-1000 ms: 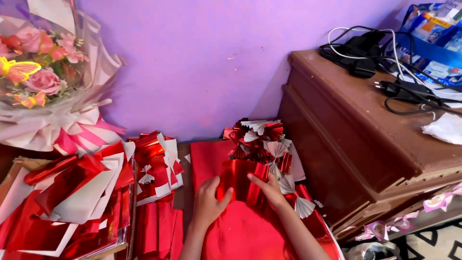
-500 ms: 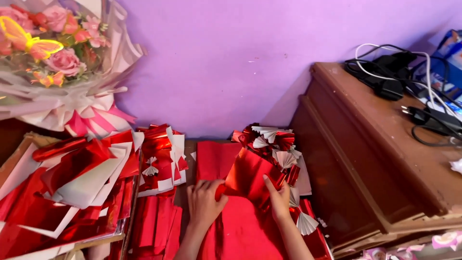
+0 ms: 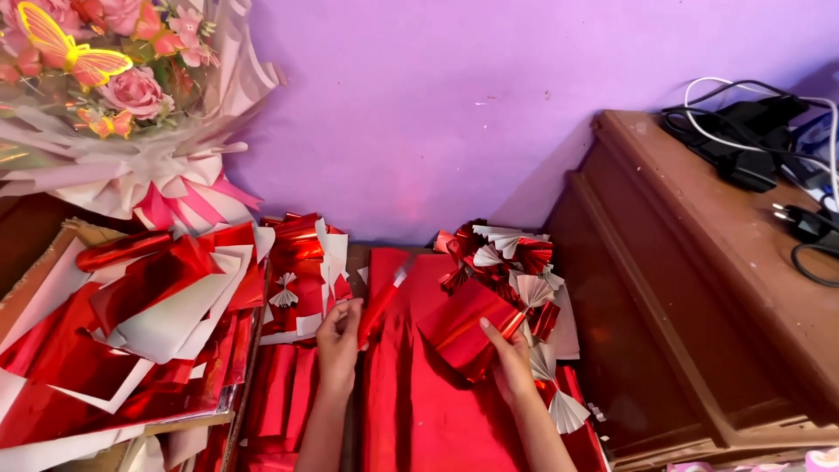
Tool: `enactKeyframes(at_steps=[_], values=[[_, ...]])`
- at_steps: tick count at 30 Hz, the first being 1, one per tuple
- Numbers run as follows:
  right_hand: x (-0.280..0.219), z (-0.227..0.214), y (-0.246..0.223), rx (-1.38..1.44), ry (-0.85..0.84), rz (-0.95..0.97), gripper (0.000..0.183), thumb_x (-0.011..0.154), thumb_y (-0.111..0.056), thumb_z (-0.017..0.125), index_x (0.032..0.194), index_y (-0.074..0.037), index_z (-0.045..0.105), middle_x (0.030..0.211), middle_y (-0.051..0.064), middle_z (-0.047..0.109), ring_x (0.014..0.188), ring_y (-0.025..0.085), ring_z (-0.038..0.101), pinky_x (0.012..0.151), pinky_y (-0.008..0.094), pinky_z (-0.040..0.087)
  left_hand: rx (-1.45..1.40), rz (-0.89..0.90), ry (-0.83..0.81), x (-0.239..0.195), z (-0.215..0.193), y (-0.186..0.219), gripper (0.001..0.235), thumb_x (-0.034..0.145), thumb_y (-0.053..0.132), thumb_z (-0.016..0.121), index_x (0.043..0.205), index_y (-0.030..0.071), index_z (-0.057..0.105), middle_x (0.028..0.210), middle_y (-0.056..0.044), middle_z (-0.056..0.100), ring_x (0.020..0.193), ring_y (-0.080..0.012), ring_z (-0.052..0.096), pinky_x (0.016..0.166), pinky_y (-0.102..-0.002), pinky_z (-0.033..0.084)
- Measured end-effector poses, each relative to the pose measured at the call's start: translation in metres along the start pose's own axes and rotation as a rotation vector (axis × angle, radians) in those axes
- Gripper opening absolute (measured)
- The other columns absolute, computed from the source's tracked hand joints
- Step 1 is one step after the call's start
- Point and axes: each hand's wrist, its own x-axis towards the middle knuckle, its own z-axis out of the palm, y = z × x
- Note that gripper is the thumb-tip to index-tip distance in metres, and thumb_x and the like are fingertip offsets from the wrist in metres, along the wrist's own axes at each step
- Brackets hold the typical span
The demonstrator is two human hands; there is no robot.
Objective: Folding and cutting red and white decorative paper to create paper fans.
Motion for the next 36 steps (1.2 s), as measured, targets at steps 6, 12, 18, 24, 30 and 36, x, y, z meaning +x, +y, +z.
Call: enactKeyframes(at_steps=[6, 12, 18, 24, 30, 36], values=[[0.024, -0.022, 0.028, 0.016, -0.196, 0.013, 0.025, 0.099, -0.016, 0.078, 0.114, 0.003, 0.07, 0.095, 0.015, 0.074, 0.079, 0.023, 0.07, 0.078, 0.038, 0.058, -0.393, 0.003, -0.371, 0.012, -0.009, -0.016, 0.049, 0.102, 0.0, 0.067, 0.15, 0.004, 0.062, 0.09, -0.002, 0.06, 0.063, -0.0054, 0.039, 0.048, -0.019, 0.032], [0.027, -0.027, 0.043, -0.067, -0.352, -0.028, 0.045, 0.088, -0.003, 0.083, 0.131, 0.004, 0.071, 0.116, 0.02, 0.078, 0.099, 0.029, 0.074, 0.094, 0.042, 0.06, -0.128, 0.227, -0.709, -0.01, 0.034, -0.005, 0.013, 0.106, 0.016, 0.068, 0.11, 0.004, 0.065, 0.149, -0.017, 0.062, 0.136, -0.0314, 0.063, 0.117, -0.046, 0.056], [0.024, -0.03, 0.045, -0.079, -0.434, -0.123, 0.027, 0.088, -0.001, 0.086, 0.113, 0.004, 0.075, 0.092, 0.015, 0.08, 0.075, 0.019, 0.074, 0.074, 0.031, 0.061, 0.102, 0.092, -0.773, -0.018, 0.046, -0.042, 0.059, 0.076, 0.016, 0.099, 0.126, 0.006, 0.068, 0.107, -0.003, 0.066, 0.089, -0.0157, 0.065, 0.082, -0.028, 0.056], [0.013, -0.016, 0.023, -0.033, -0.413, -0.095, 0.043, 0.095, -0.003, 0.072, 0.136, 0.006, 0.074, 0.12, 0.015, 0.078, 0.102, 0.02, 0.068, 0.096, 0.032, 0.052, 0.098, 0.13, -0.495, -0.011, 0.043, -0.045, 0.043, 0.084, 0.012, 0.092, 0.118, 0.004, 0.067, 0.107, -0.006, 0.069, 0.091, -0.0166, 0.066, 0.086, -0.03, 0.056], [-0.003, 0.008, 0.002, -0.122, -0.343, -0.174, 0.022, 0.097, 0.008, 0.074, 0.118, 0.005, 0.08, 0.102, 0.012, 0.08, 0.086, 0.016, 0.07, 0.084, 0.027, 0.055, -0.083, 0.137, -0.493, -0.003, 0.039, -0.036, 0.035, 0.089, -0.005, 0.083, 0.115, 0.003, 0.061, 0.096, -0.004, 0.06, 0.088, -0.0181, 0.069, 0.084, -0.031, 0.06], [0.005, 0.003, 0.012, -0.155, -0.352, -0.306, 0.041, 0.086, 0.013, 0.083, 0.123, -0.002, 0.081, 0.099, 0.01, 0.081, 0.085, 0.016, 0.071, 0.082, 0.027, 0.059, -0.026, 0.108, -0.456, -0.008, 0.04, -0.029, 0.036, 0.092, -0.004, 0.079, 0.123, 0.004, 0.062, 0.118, -0.018, 0.078, 0.102, -0.0253, 0.077, 0.091, -0.036, 0.062]])
